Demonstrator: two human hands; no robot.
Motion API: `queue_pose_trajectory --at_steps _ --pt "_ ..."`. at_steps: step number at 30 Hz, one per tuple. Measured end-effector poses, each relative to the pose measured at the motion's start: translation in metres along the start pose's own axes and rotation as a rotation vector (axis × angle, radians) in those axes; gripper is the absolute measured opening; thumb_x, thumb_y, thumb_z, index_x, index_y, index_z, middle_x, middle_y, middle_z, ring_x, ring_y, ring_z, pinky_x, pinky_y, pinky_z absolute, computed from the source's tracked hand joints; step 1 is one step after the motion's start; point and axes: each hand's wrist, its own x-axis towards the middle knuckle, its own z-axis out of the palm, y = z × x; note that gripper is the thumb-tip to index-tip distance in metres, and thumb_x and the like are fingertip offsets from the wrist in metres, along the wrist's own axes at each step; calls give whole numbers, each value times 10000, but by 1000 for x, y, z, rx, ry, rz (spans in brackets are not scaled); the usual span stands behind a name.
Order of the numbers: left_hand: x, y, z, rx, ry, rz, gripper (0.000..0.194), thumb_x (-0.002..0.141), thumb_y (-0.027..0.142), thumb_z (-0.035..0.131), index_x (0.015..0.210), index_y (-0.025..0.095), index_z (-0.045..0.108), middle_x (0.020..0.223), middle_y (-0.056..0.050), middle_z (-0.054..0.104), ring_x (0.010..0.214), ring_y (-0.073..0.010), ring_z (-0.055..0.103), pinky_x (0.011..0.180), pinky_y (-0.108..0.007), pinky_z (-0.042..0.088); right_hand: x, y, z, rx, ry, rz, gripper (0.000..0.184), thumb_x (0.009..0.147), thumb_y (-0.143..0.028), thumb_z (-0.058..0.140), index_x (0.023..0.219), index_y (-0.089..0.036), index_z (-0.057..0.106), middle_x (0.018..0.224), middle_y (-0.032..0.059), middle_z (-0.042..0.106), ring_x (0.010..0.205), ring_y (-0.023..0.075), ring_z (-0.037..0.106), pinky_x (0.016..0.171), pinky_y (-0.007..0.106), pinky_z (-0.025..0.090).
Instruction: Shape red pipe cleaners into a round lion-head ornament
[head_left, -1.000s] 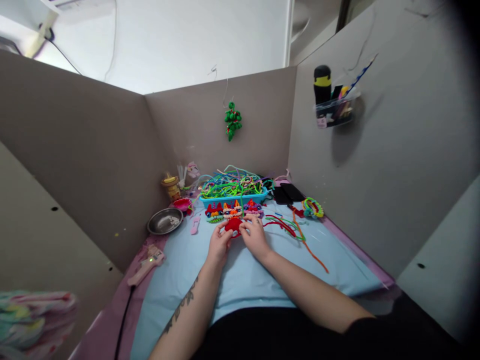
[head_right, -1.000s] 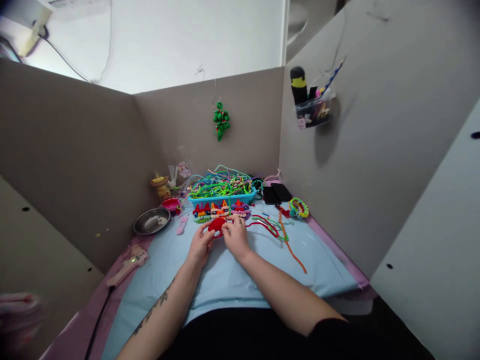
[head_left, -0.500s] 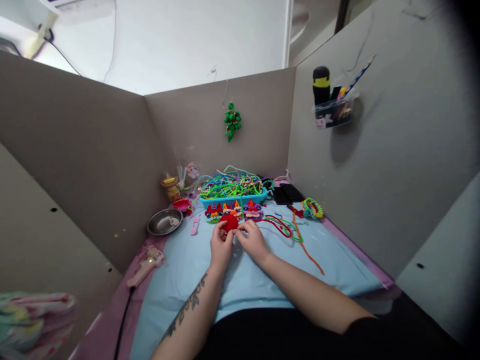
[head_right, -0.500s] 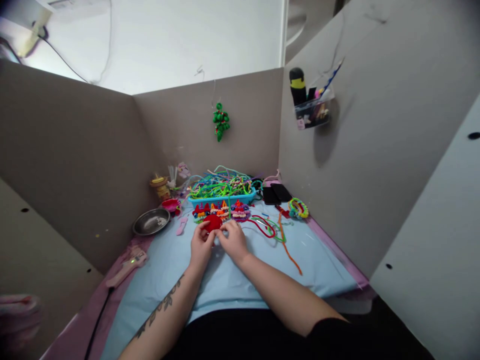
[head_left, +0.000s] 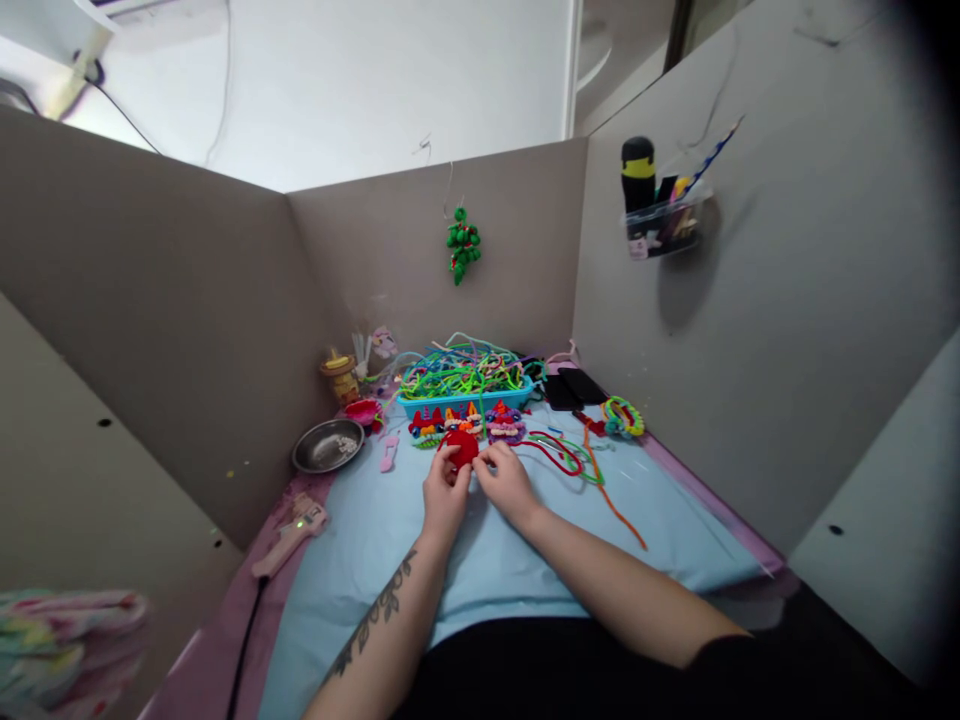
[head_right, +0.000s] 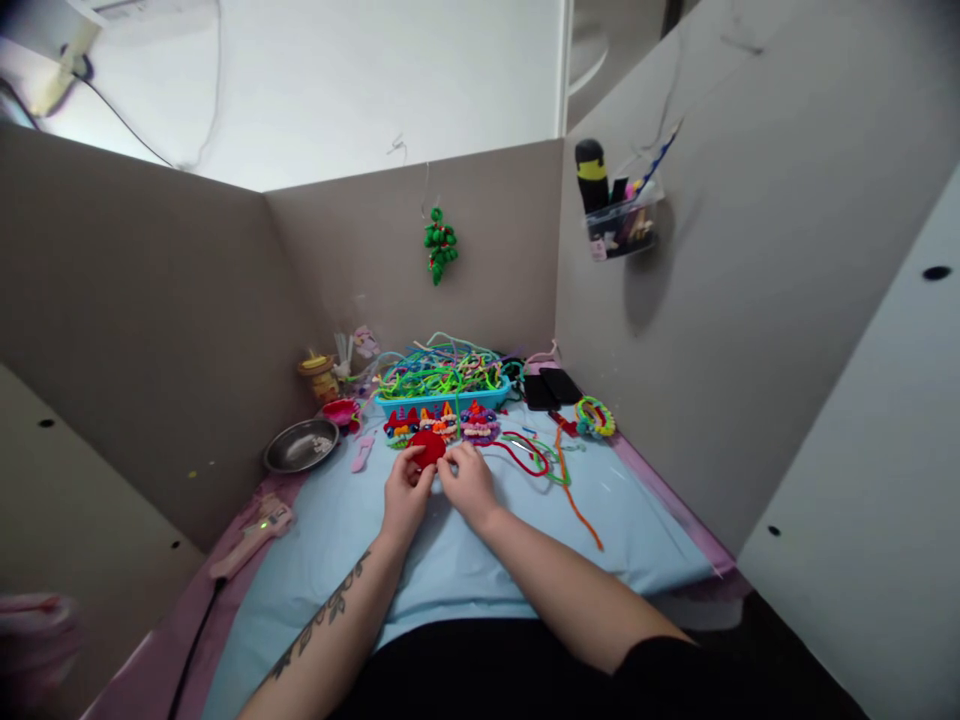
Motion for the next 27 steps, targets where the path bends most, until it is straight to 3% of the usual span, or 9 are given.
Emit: queue_pose_trajectory --at_steps 6,13,18,23,27 --pt "2 -3 -1 0 -21 4 311 715 249 632 1011 196 555 889 -60 642 741 -164 606 615 -237 461 1 2 -1 4 -17 -9 191 794 -167 443 650 -197 565 720 26 532 728 168 525 684 276 410" --pt "3 -4 -1 -51 -6 -59 352 692 280 655 1013 191 541 812 -42 650 579 -126 574 459 -195 408 2 2 1 94 18 4 182 792 -206 451 648 -193 561 701 22 543 686 162 523 639 269 414" --pt "7 -5 -4 -99 43 -71 388 699 308 652 1035 185 502 755 -19 633 491 -92 519 420 -187 381 4 4 0 248 13 165 162 800 -290 466 772 -189 589 649 4 573 594 150 507 561 250 399" --pt "11 -5 -7 -155 88 -109 416 689 324 667 1039 188 487 640 39 579 423 -60 459 441 -182 374 3 1 1 353 -55 241 223 765 -355 512 627 -187 562 535 -25 500 514 127 451 502 234 341" --pt "9 -4 -6 -171 50 -97 416 703 324 664 1050 193 474 737 3 628 430 -54 465 443 -184 378 5 1 6 553 -182 421 225 702 -396 572 721 -173 595 492 -43 488 443 106 417 431 215 291"
